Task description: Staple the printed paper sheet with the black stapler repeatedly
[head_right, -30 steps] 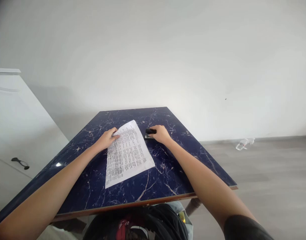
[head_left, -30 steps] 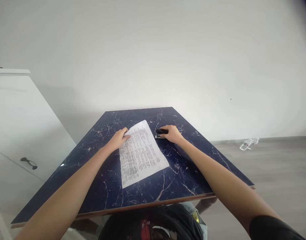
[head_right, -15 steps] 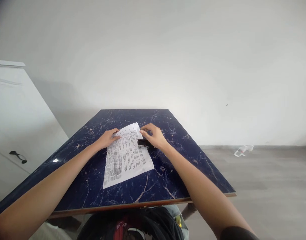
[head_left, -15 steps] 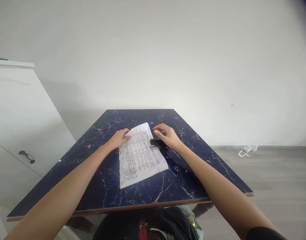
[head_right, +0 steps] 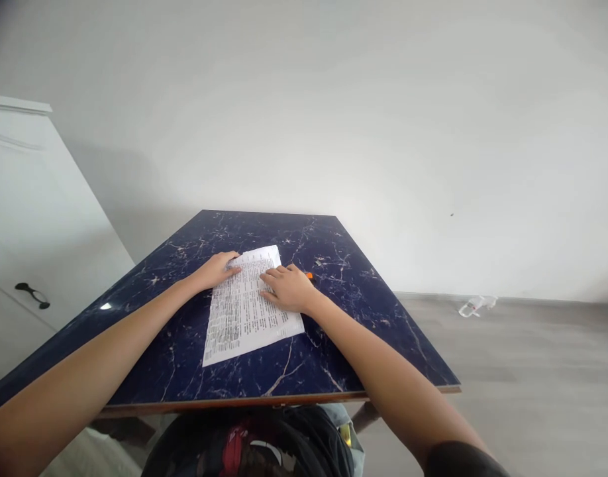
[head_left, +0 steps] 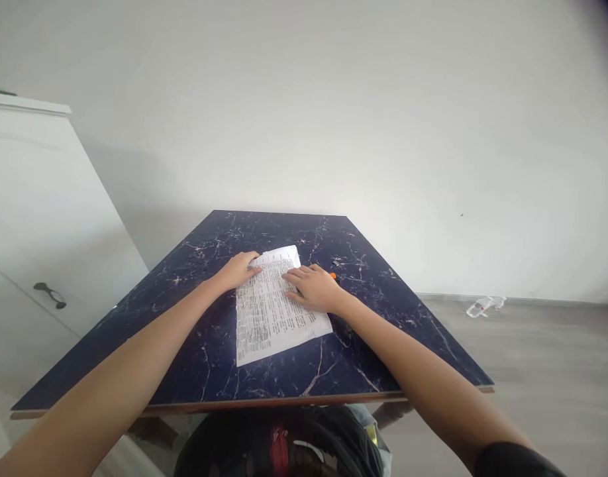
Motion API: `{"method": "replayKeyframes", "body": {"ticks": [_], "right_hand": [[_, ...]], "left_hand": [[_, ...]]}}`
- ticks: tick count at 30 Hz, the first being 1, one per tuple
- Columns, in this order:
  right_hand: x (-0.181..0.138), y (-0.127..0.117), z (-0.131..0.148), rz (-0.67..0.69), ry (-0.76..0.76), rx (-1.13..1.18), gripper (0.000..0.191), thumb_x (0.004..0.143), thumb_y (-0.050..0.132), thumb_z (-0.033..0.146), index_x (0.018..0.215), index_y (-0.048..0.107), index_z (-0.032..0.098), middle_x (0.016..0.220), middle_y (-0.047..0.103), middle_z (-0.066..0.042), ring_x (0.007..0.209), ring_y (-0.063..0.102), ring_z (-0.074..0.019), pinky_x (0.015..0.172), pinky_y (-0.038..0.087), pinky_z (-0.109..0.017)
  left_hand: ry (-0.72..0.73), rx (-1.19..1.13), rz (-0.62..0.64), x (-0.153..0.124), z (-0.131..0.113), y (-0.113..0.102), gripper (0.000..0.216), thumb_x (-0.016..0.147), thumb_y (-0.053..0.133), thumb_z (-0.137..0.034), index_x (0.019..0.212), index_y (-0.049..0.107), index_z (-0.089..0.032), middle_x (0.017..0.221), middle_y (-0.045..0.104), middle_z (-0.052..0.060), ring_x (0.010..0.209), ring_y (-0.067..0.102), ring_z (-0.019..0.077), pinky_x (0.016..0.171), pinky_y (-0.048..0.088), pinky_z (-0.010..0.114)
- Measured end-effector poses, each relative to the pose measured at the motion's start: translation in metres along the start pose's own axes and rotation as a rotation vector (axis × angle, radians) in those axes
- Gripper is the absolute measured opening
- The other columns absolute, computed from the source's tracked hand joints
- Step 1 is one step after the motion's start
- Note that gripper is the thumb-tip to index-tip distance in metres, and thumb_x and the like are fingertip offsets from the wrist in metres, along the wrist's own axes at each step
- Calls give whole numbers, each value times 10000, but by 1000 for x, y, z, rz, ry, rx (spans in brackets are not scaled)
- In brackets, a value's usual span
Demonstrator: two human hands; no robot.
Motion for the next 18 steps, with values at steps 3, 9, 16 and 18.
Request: {"method": "replayKeyframes", "body": {"ticks": [3,9,16,18], "right_hand": [[-12,-24,-22,57,-16,203,595,969,637,549,1480,511,272,1461,594,-115,1235,627,-304,987,521,-449],[-31,-38,-79,234,260,118,125,799,781,274,895,709,239,882,739,-37,756,688,-236,662,515,-350],[-35,-49,-92,-46,545,-58,192,853,725,304,987,692,170,926,724,-174,777,692,-317,667,548,-440],[-28,-43,-76,-109,543,-7,248,944,625,341,1113,669,164,993,728,-174,777,696,-277,632,558,-398]], "left_hand": [[-10,18,2,1,6,2,520,910,600,-493,1342,615,-204,1370,652,158,1252,601,363,1010,474,452],[24,16,40,1,12,5,540,930,575,-522,1378,619,-224,1429,610,144,1304,565,353,1090,437,479],[36,9,60,0,4,4,509,921,568,-557,1315,691,-259,1415,604,141,1298,547,379,1088,427,525],[36,7,70,-1,-1,4,524,902,586,-592,1303,706,-277,1422,602,134,1286,540,391,1068,435,528]]}}
Point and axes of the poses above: each hand's wrist, its own x-axis towards the middle knuckle, its own y-axis out of the palm, z = x × y, the point moved 4 cm from there along x, towards the middle knuckle
